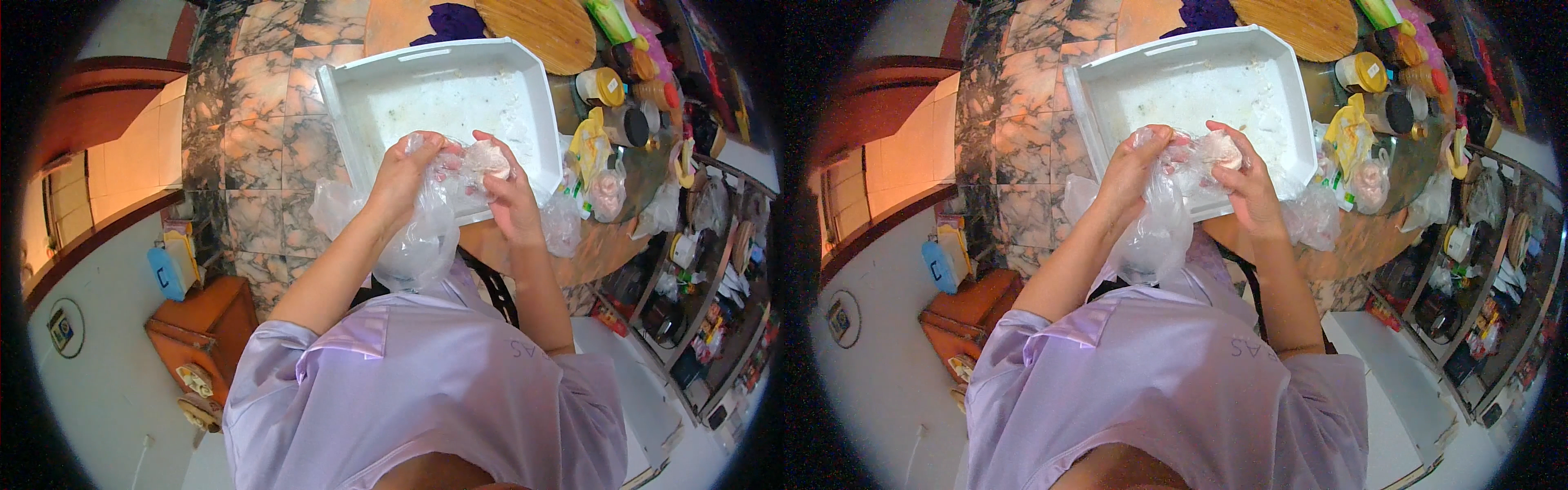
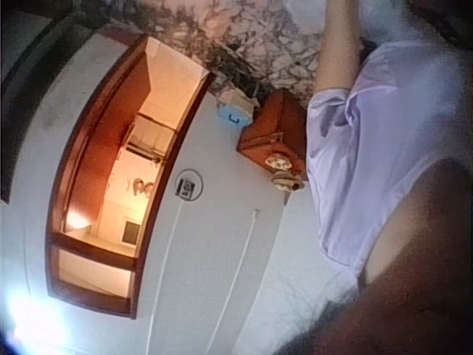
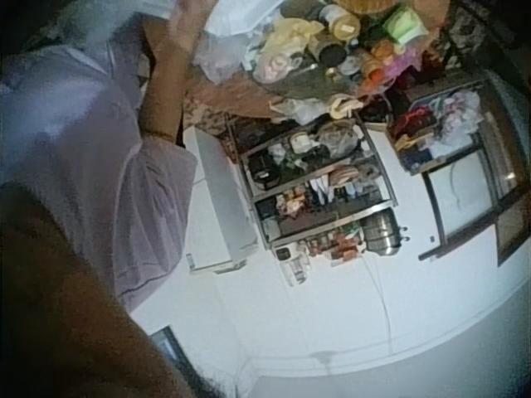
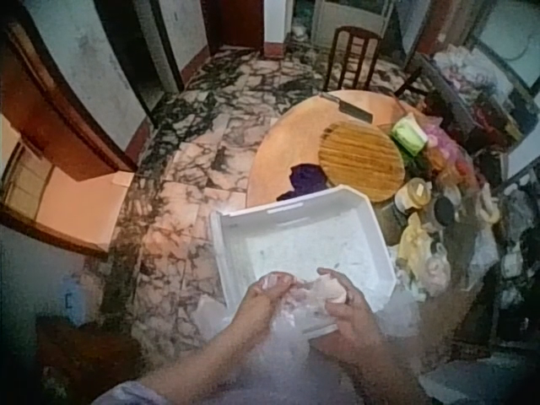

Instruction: The person takes out a freezer drawer and empties it of bags and food items on a table, before wiping the inside of the empty drawer with their hand.

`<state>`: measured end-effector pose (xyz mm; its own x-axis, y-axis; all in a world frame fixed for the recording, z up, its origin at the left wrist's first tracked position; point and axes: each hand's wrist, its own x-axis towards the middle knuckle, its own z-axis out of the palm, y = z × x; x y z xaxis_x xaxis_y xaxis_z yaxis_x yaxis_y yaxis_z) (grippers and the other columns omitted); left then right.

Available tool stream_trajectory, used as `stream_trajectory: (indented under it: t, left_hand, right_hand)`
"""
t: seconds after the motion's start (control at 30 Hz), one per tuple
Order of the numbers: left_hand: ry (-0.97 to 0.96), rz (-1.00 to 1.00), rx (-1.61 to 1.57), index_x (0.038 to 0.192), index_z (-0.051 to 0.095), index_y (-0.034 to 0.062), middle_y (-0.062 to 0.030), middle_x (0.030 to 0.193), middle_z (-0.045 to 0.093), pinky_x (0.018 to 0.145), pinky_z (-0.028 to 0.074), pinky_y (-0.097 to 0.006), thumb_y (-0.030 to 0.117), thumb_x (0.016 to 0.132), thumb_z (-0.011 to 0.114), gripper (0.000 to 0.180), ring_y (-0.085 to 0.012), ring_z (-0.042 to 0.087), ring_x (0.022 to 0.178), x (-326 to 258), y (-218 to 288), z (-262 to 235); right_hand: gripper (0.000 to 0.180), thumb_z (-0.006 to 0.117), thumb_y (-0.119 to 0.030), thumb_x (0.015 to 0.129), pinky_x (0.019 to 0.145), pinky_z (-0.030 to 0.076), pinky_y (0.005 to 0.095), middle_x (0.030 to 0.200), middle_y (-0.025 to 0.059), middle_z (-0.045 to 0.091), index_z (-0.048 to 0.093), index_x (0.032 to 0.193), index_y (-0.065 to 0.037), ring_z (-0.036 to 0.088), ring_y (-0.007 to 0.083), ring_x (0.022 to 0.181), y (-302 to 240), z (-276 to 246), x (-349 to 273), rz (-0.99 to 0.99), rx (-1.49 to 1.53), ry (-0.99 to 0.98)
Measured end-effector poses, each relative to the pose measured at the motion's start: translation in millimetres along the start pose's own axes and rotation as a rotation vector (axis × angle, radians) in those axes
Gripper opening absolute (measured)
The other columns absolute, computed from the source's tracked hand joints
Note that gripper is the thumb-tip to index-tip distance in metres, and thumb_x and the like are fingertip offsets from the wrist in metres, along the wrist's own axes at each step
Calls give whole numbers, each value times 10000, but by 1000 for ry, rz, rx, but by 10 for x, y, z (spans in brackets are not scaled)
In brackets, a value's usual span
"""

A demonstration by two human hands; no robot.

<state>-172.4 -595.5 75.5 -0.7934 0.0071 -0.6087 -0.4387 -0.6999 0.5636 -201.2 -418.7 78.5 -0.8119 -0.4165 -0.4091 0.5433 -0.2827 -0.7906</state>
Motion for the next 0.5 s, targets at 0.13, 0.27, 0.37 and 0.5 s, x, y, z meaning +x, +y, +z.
stream_trajectory:
  t: [0.13, 0.27, 0.37, 0.5]
  left_hand:
    - [27, -5, 30, 1015, 568, 59, -63, 927, 658, 707, 477, -256, 195, 947, 543, 154, -123, 581, 769, -18, -4, -2]
    - [50, -23, 17, 1029, 581, 44, -42, 862, 637, 676, 459, -253, 238, 946, 550, 213, -112, 552, 723, -25, 16, 22]
    - [-47, 19, 202, 1018, 612, 56, -22, 820, 607, 634, 423, -232, 237, 892, 645, 224, -78, 506, 691, -20, 35, 11]
    - [-164, 296, 707, 913, 659, 72, 1, 813, 606, 603, 395, -216, 155, 777, 766, 192, -47, 466, 667, -7, -18, 21]
  right_hand:
    - [639, 676, -129, 748, 825, 511, 296, 1163, 96, 573, 450, 1336, -24, 570, 172, 1050, 7, -54, 11, 7, 97, -34]
    - [636, 669, -142, 752, 846, 505, 300, 1169, 117, 580, 448, 1336, -19, 571, 183, 1060, 0, -125, 33, 13, 58, -88]
    - [631, 663, -139, 753, 872, 494, 304, 1165, 117, 586, 450, 1334, -15, 573, 185, 1056, -32, -80, 24, 31, 28, -48]
    - [617, 666, -133, 751, 887, 487, 305, 1146, 107, 596, 463, 1318, -3, 575, 188, 1055, -20, -86, 21, 53, -51, -44]
